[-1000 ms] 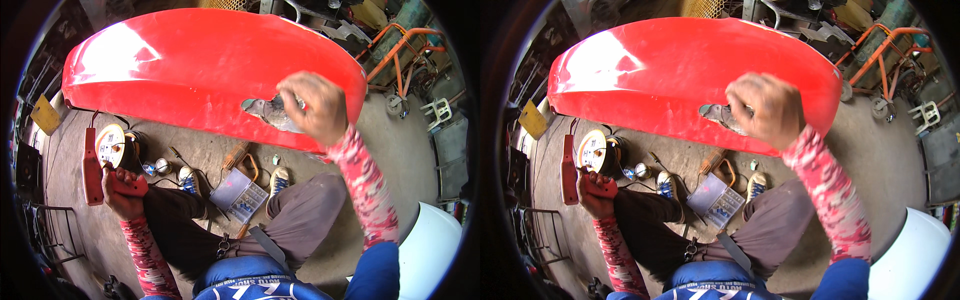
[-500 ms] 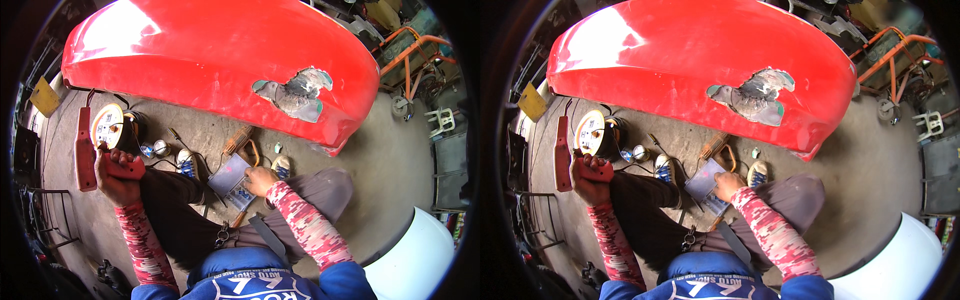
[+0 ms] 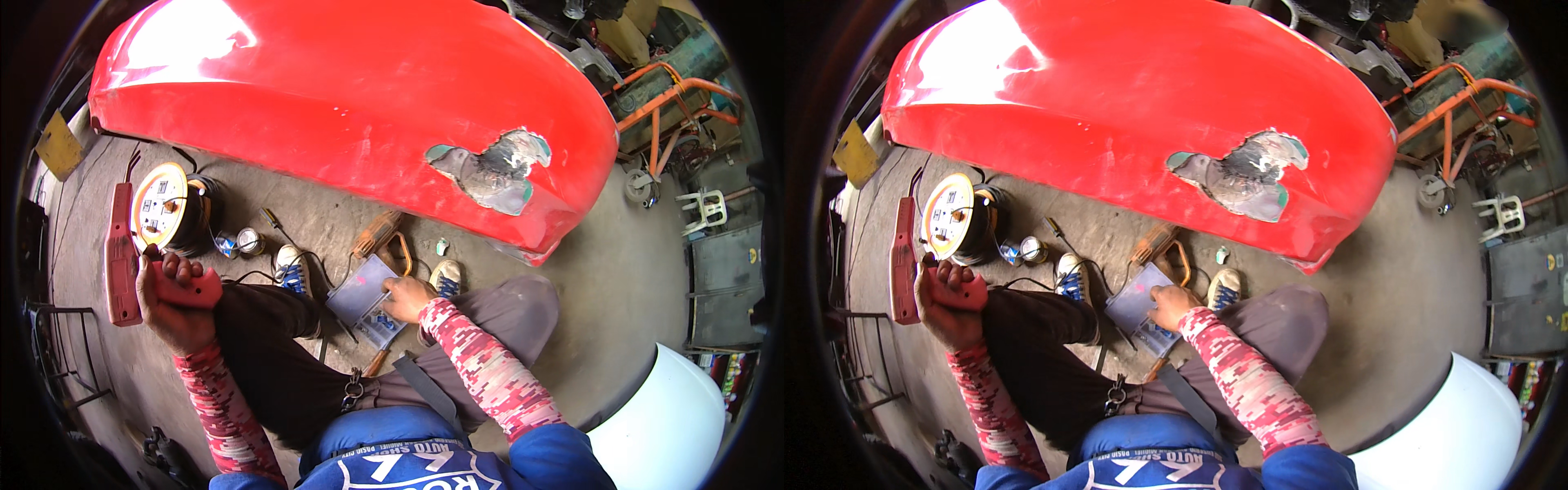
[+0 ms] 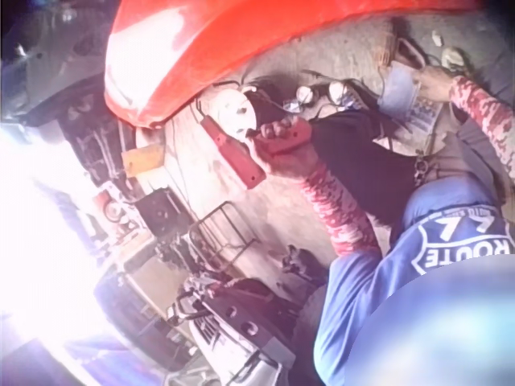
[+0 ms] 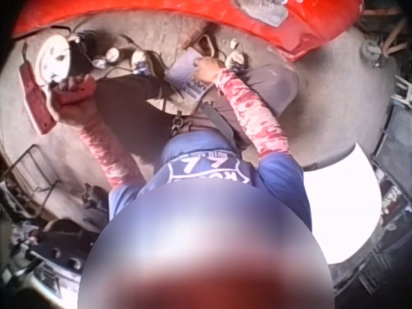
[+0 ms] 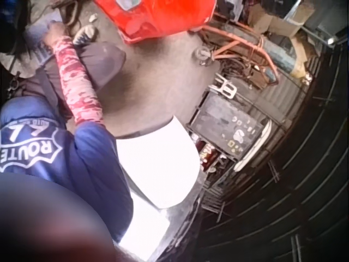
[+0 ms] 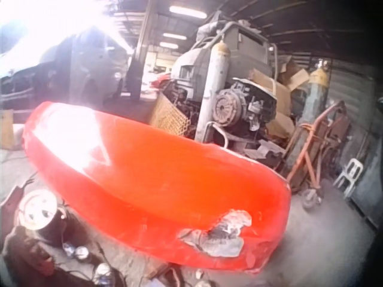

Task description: The person is repairing a damaged red car bumper using a heat gun and a metal tool. They repeatedly apply heat to the damaged area and use the tool to manipulate the material, attempting to restore the bumper's shape.

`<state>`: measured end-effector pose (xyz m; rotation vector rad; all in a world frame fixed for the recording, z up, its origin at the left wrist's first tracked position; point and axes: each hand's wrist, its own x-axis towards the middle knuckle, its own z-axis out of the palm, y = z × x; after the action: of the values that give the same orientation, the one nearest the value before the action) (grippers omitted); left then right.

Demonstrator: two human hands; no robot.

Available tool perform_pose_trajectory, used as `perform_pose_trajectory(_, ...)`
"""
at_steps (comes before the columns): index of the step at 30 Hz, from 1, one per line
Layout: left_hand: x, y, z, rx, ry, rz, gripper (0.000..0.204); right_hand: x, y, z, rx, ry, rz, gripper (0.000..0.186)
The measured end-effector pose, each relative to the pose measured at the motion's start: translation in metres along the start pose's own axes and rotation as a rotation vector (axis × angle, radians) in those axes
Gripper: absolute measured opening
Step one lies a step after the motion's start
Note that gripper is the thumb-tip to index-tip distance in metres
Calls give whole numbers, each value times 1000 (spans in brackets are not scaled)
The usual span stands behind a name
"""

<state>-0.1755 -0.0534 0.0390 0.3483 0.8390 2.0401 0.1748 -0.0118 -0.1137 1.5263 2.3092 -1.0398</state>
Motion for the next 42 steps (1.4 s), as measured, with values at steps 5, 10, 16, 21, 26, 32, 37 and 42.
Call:
perform_pose_trajectory(5, -3, 3, 0, 13, -1, 17, 34, 26, 36, 20, 16, 8, 182, 32)
perform_pose_trajectory(10, -9, 10, -7, 48, -8, 40, 35, 79, 92, 62, 133, 220, 429, 16)
perform_pose_trajectory(16, -15, 29, -14, 61, -16, 45, 39, 89, 125, 145, -186, -104, 623, 23)
perform_pose_trajectory(21, -17, 37, -12, 96, -16, 72, 42, 67, 147, 199, -64, -252, 770, 26)
perform_pose_trajectory(26, -13, 34, -5, 192, -17, 37, 42, 79, 193, 243, 1071, -19, 1227, 34)
perform_pose_trajectory(32, -9, 31, -4, 248, -52, -1, 44, 120, 212, 297, 716, 358, 1336, 49)
perform_pose_trajectory(37, -5, 28, -6, 309, 5, 40, 42, 114, 183, 276, 571, 643, 1126, 65)
perform_pose_trajectory(42, -4, 29, -12, 325, 33, 30, 42, 117, 152, 243, 698, 648, 1243, 43)
